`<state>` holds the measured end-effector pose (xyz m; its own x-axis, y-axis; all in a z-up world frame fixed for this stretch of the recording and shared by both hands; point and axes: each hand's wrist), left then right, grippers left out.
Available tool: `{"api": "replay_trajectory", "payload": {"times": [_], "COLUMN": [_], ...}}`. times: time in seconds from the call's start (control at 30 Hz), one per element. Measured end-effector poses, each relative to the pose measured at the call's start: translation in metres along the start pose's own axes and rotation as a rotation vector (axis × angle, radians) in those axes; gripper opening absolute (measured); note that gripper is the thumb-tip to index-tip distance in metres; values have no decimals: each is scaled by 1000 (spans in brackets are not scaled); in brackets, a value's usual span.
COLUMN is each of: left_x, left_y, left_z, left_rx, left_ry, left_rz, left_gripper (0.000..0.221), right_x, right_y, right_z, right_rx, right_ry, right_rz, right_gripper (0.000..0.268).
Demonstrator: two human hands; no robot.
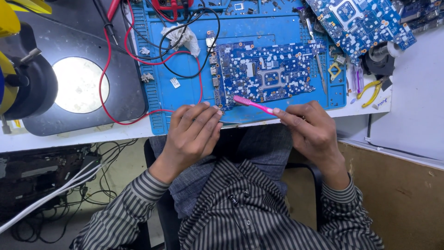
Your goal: The person pours a liquid from a bottle onto a circuit board and then scrubs the surface of the board with a pink brush.
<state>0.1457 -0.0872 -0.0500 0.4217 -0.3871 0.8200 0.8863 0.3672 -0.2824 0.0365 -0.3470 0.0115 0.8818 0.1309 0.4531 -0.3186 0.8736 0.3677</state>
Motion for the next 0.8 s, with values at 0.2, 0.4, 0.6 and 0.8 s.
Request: {"api": "replay_trajectory", "payload": {"times": [0.2, 0.4, 0.6, 0.8], "left_x": [3, 6, 13, 13], "left_y": [-3, -2, -3, -5], "left_z": [1, 0, 2, 4], "left_rx": [-14, -14, -37, -37], "left_ry": [10, -26, -26, -11], "left_rz": [8, 13, -24, -19], "left_gripper": [18, 17, 16, 16], "right_x": [25, 29, 22, 24], "right_y": [0, -6, -15, -11], "right_z": [-11, -8, 6, -2], "right_rx": [-90, -189, -199, -201], "right_ry": [46, 82, 69, 45], "right_rz": [132, 194, 207, 209], "right_gripper": [26, 38, 40, 37]}}
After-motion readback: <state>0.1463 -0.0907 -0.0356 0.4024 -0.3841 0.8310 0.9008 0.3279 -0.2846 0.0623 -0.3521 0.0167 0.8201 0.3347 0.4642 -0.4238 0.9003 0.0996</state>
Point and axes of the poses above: each hand's wrist, its own x-axis towards the middle knuckle, its own z-axis out of the back of the hand, y = z × x, and after that the axes turned 1 degree about x, right-handed
